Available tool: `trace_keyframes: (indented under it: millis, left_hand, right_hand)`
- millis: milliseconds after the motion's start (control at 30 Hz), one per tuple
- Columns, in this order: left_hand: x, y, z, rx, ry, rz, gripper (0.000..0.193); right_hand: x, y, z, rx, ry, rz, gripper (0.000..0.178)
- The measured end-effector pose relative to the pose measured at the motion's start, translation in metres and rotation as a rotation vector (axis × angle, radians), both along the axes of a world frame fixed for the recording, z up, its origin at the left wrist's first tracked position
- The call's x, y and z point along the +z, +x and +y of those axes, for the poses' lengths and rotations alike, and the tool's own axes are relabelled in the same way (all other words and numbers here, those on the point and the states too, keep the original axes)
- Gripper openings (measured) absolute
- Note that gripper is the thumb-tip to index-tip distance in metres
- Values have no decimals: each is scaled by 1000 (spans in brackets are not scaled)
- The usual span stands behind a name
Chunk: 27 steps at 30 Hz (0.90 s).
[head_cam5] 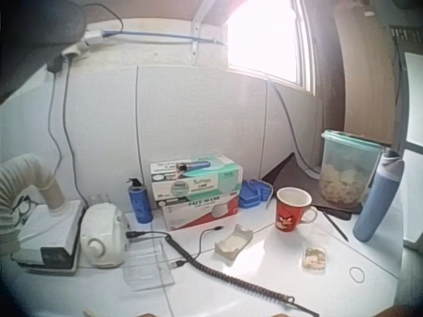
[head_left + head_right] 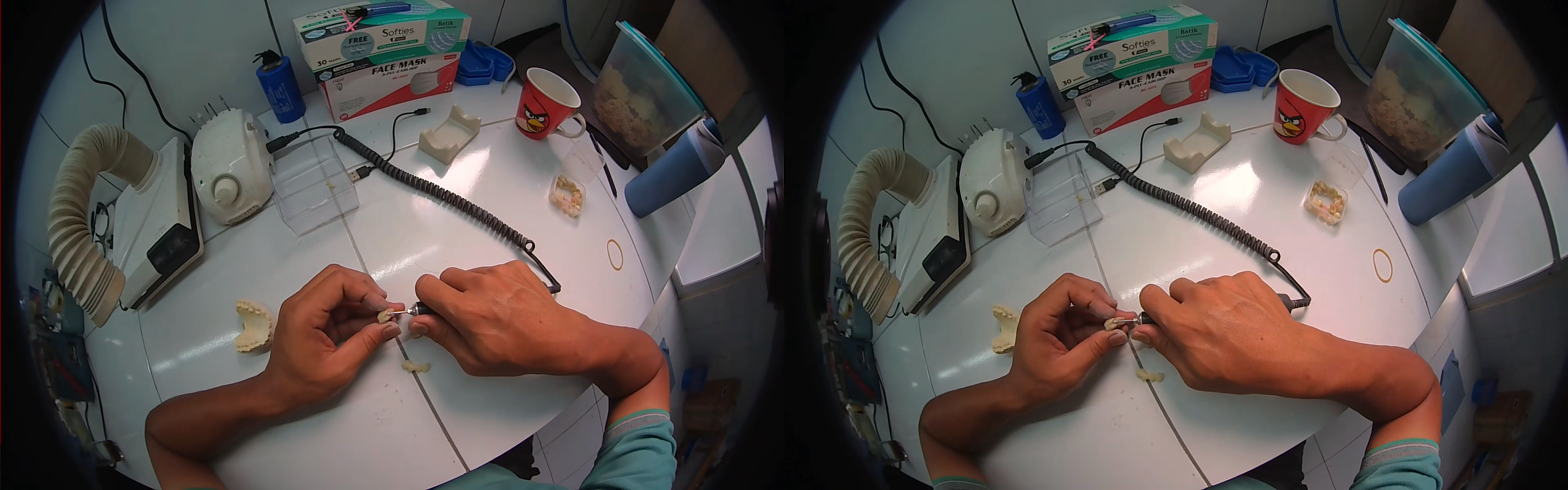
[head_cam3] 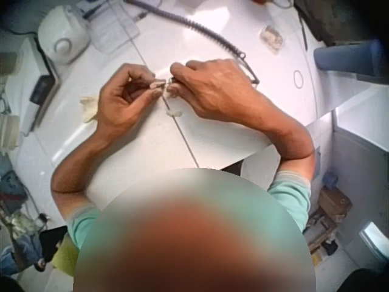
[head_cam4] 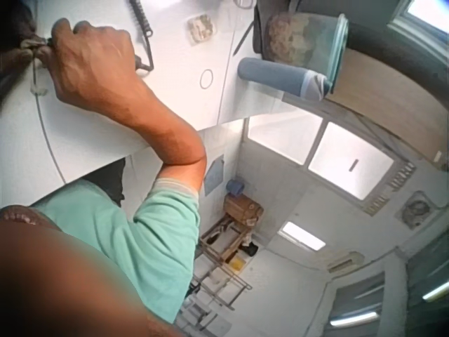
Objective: Using a dental handpiece and small probe to adjust or trim a dental prosthetic component.
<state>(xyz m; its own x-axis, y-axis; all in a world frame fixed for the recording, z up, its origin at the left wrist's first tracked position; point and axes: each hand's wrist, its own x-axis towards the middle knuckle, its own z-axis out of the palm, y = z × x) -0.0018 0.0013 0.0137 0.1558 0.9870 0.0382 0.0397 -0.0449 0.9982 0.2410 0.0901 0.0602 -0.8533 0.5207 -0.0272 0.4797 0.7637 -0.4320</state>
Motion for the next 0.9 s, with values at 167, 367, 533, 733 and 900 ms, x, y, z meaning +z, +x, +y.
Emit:
trace_keyframes:
  millis: [167,367,533,733,900]
  left_hand:
    - [5,-2,-1,-10,-8,51,22]
    - [5,-1,-1,18,14,82,20]
    - [1,1,-2,38,27,83,19]
    - [-2,1,-3,38,21,59,18]
    - [0,-1,-5,28,-2,48,17]
  right_hand:
    - [1,-1,-1,4,-5,-12,34]
    - [2,0,-1,-10,0,-31,35]
    - [2,0,-1,-18,-9,-61,36]
    - [4,0,-3,-26,-5,-79,37]
    - [6,-1,-7,-45,4,-76,31]
